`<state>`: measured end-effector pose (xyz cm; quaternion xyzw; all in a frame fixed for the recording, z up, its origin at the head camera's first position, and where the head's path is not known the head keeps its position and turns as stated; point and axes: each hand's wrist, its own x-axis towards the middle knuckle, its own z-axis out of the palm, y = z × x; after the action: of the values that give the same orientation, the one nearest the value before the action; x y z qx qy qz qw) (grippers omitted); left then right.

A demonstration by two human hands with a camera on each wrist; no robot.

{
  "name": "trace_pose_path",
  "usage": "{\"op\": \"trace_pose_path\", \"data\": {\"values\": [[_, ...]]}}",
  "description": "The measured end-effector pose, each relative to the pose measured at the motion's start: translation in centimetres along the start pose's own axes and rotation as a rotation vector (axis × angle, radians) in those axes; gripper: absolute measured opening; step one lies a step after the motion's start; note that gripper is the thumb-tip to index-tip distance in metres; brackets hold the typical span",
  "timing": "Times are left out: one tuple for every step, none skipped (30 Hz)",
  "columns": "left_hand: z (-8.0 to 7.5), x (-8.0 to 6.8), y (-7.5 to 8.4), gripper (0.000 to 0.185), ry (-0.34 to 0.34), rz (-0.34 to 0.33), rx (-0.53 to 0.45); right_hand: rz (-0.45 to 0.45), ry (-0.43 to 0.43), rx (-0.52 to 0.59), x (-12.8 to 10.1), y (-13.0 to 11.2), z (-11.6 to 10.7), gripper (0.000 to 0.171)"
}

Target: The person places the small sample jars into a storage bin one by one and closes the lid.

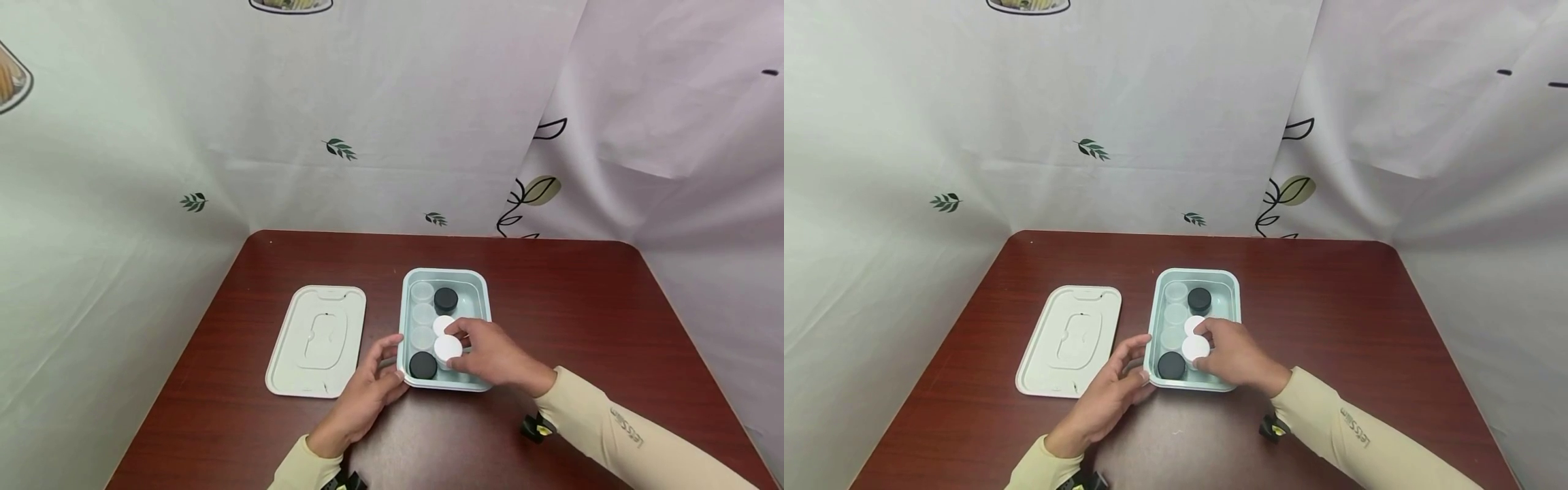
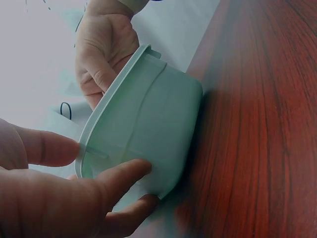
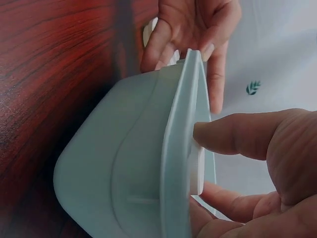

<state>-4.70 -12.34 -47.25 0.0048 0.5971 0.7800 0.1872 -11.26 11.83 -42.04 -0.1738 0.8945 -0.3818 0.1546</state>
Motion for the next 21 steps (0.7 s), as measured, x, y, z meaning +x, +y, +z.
{"op": "trace_pose_path", "data": {"values": [[0.01,0.01,0.01,0.061,0.000,-0.001,0.000,-0.001,0.002,-0.005,0.00,-0.02,0.04,0.043],[0.02,0.01,0.03,0.061,-0.001,-0.001,0.000,-0.003,0.004,-0.011,0.01,-0.05,0.06,0.043],[0.03,0.01,0.04,0.061,0.000,-0.001,0.000,-0.006,0.005,-0.014,0.02,-0.08,0.07,0.043],[0.04,0.02,0.06,0.061,0.000,0.000,0.000,-0.010,0.006,-0.018,0.04,-0.09,0.09,0.043],[0.05,0.02,0.08,0.061,0.002,0.001,0.000,-0.012,0.007,-0.022,0.07,-0.12,0.09,0.043],[0.06,0.02,0.10,0.061,0.003,0.002,0.001,-0.015,0.007,-0.026,0.09,-0.13,0.10,0.043],[0.07,0.02,0.11,0.061,0.005,0.003,0.001,-0.016,0.007,-0.030,0.11,-0.15,0.12,0.043],[0.07,0.02,0.12,0.061,0.006,0.003,0.002,-0.017,0.006,-0.035,0.14,-0.15,0.14,0.042],[0.08,0.02,0.13,0.061,0.007,0.003,0.003,-0.017,0.005,-0.038,0.16,-0.15,0.17,0.042],[0.09,0.01,0.14,0.061,0.007,0.003,0.004,-0.014,0.004,-0.040,0.17,-0.15,0.20,0.041],[0.10,-0.01,0.14,0.061,0.007,0.002,0.005,-0.011,0.003,-0.041,0.18,-0.14,0.24,0.041],[0.10,-0.02,0.13,0.061,0.007,0.001,0.005,-0.006,0.001,-0.042,0.19,-0.14,0.28,0.041],[0.11,-0.03,0.13,0.061,0.006,0.000,0.005,-0.002,-0.001,-0.043,0.19,-0.13,0.31,0.041],[0.11,-0.04,0.13,0.061,0.006,0.000,0.005,0.003,-0.001,-0.044,0.20,-0.13,0.34,0.041],[0.12,-0.05,0.13,0.061,0.005,-0.001,0.004,0.008,-0.003,-0.043,0.20,-0.13,0.35,0.041],[0.13,-0.07,0.13,0.061,0.005,-0.001,0.004,0.011,-0.001,-0.043,0.21,-0.12,0.38,0.041],[0.13,-0.07,0.13,0.061,0.005,-0.001,0.002,0.012,0.000,-0.044,0.23,-0.10,0.39,0.041],[0.14,-0.07,0.13,0.061,0.005,-0.001,0.002,0.011,0.002,-0.046,0.24,-0.10,0.40,0.040],[0.14,-0.07,0.12,0.061,0.005,-0.001,0.001,0.010,0.005,-0.050,0.24,-0.08,0.41,0.040],[0.15,-0.07,0.12,0.061,0.005,-0.001,0.002,0.007,0.008,-0.053,0.25,-0.08,0.41,0.039],[0.16,-0.07,0.12,0.061,0.004,-0.001,0.001,0.004,0.011,-0.055,0.25,-0.07,0.41,0.039]]}}
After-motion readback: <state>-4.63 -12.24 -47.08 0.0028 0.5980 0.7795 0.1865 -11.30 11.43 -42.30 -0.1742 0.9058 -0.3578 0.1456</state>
